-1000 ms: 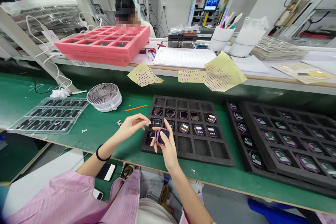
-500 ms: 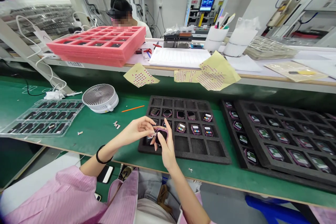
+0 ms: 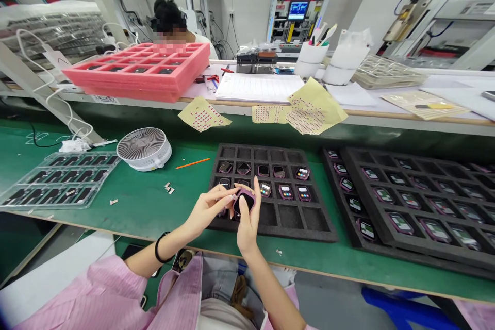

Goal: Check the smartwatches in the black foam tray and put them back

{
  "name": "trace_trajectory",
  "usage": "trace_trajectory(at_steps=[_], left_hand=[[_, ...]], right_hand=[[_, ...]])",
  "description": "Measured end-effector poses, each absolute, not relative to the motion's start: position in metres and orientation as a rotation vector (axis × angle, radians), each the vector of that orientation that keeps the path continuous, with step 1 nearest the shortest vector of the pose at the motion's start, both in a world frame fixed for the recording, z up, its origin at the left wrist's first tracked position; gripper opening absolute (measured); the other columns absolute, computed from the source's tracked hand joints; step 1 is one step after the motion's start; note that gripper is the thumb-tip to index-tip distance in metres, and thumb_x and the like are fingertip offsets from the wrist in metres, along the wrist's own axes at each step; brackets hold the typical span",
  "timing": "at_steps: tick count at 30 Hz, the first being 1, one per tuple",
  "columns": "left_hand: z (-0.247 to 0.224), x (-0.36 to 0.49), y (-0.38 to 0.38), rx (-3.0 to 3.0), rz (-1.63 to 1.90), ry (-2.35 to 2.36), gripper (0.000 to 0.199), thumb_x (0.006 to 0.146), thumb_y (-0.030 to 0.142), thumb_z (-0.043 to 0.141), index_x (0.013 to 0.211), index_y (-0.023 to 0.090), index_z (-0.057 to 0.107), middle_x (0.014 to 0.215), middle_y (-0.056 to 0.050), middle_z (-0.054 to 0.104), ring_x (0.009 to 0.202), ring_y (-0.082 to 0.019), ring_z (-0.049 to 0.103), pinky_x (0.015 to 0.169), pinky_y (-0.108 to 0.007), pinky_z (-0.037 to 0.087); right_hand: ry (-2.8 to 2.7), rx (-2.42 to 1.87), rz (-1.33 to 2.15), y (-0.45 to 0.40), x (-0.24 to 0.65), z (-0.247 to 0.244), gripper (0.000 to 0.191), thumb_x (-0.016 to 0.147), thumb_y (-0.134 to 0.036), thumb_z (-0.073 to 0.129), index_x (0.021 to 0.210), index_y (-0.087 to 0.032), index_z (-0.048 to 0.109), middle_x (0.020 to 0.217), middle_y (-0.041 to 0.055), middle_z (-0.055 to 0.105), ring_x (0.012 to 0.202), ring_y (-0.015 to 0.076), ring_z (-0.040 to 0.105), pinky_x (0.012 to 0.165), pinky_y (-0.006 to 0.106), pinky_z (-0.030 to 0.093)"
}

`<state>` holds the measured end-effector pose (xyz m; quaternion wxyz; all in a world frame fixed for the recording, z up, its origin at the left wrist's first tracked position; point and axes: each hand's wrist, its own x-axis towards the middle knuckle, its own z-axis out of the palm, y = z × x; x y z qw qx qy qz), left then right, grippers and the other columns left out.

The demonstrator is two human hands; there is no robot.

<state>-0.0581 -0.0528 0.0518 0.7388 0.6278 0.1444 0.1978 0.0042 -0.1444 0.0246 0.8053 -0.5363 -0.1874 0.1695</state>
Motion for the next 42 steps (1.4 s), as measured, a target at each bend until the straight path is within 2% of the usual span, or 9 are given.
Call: trace_trajectory(at_steps=[4, 9, 15, 18, 21, 26, 31, 37, 42], left_hand=[[0.048, -0.066, -0.059, 1.219, -0.002, 0.136, 0.069, 0.087, 0.043, 0.055, 0.146, 0.024, 0.025, 0.042, 0.009, 0.045, 0.032, -0.003, 0.030, 0.036, -0.015, 0.017], [0.036, -0.071, -0.067, 1.079, -0.111, 0.039, 0.088, 0.087, 0.037, 0.056, 0.146, 0.026, -0.008, 0.038, 0.012, 0.041, 0.028, -0.005, 0.030, 0.034, -0.013, 0.016], [0.038, -0.068, -0.054, 1.644, 0.035, 0.076, 0.074, 0.087, 0.035, 0.054, 0.149, 0.025, 0.014, 0.048, 0.009, 0.048, 0.038, -0.006, 0.040, 0.044, -0.016, 0.037], [0.045, -0.064, -0.049, 2.220, 0.402, 0.124, 0.072, 0.077, 0.027, 0.065, 0.142, 0.028, 0.035, 0.099, -0.005, 0.064, 0.086, -0.017, 0.061, 0.078, -0.030, 0.052], [0.045, -0.058, -0.052, 2.513, 0.599, 0.033, 0.073, 0.077, 0.015, 0.059, 0.143, 0.028, 0.031, 0.134, -0.010, 0.050, 0.122, -0.025, 0.048, 0.098, -0.040, 0.045], [0.028, -0.049, -0.057, 2.512, 0.721, -0.027, 0.074, 0.076, 0.001, 0.045, 0.144, 0.022, 0.026, 0.132, -0.012, 0.054, 0.123, -0.021, 0.050, 0.099, -0.039, 0.047], [0.022, -0.054, -0.049, 2.446, 0.794, -0.039, 0.059, 0.077, 0.011, 0.055, 0.134, 0.022, 0.042, 0.125, -0.010, 0.061, 0.116, -0.022, 0.057, 0.098, -0.040, 0.047], [0.033, -0.063, -0.046, 2.458, 0.647, -0.283, 0.055, 0.078, 0.030, 0.065, 0.129, 0.023, 0.046, 0.117, -0.008, 0.066, 0.108, -0.021, 0.062, 0.111, -0.047, 0.028], [0.036, -0.063, -0.048, 2.473, 0.553, -0.293, 0.065, 0.076, 0.032, 0.067, 0.135, 0.024, 0.040, 0.126, -0.008, 0.061, 0.117, -0.021, 0.056, 0.113, -0.045, 0.025]], right_hand=[[-0.396, -1.163, 0.304, -0.147, 0.006, 0.022, 0.063, 0.090, -0.038, 0.046, 0.147, -0.029, 0.021, 0.120, 0.0071, 0.058, 0.112, 0.0213, 0.052, 0.095, 0.042, 0.041], [-0.416, -1.173, 0.327, -0.149, 0.003, 0.023, 0.060, 0.092, -0.037, 0.044, 0.147, -0.029, 0.023, 0.118, 0.0059, 0.059, 0.109, 0.0202, 0.054, 0.097, 0.041, 0.039], [-0.491, -1.282, 0.410, -0.156, 0.019, 0.027, 0.067, 0.090, -0.039, 0.048, 0.148, -0.029, 0.017, 0.117, 0.0067, 0.060, 0.101, 0.0208, 0.058, 0.087, 0.038, 0.047], [-0.610, -1.414, 0.458, -0.160, 0.029, 0.028, 0.074, 0.089, -0.038, 0.051, 0.150, -0.028, 0.010, 0.115, 0.0071, 0.062, 0.093, 0.0211, 0.062, 0.086, 0.039, 0.048], [-0.764, -1.531, 0.415, -0.160, 0.029, 0.024, 0.076, 0.087, -0.034, 0.054, 0.150, -0.025, 0.012, 0.132, 0.0097, 0.053, 0.118, 0.0252, 0.053, 0.100, 0.043, 0.041], [-0.837, -1.595, 0.388, -0.158, 0.017, 0.019, 0.079, 0.084, -0.028, 0.055, 0.150, -0.022, 0.012, 0.151, 0.0102, 0.030, 0.137, 0.0252, 0.032, 0.112, 0.044, 0.026], [-0.638, -1.300, 0.720, -0.169, 0.027, 0.025, 0.089, 0.079, -0.030, 0.066, 0.149, -0.028, 0.011, 0.129, 0.0084, 0.056, 0.115, 0.0214, 0.056, 0.103, 0.044, 0.039], [-0.630, -1.119, 1.126, -0.182, 0.049, 0.031, 0.059, 0.066, -0.024, 0.078, 0.122, -0.025, 0.059, 0.118, 0.0063, 0.063, 0.109, 0.0203, 0.058, 0.096, 0.037, 0.044], [-0.668, -1.158, 1.187, -0.183, 0.052, 0.024, 0.036, 0.063, -0.027, 0.080, 0.096, -0.017, 0.069, 0.090, 0.0040, 0.069, 0.089, 0.0199, 0.062, 0.085, 0.036, 0.047]])
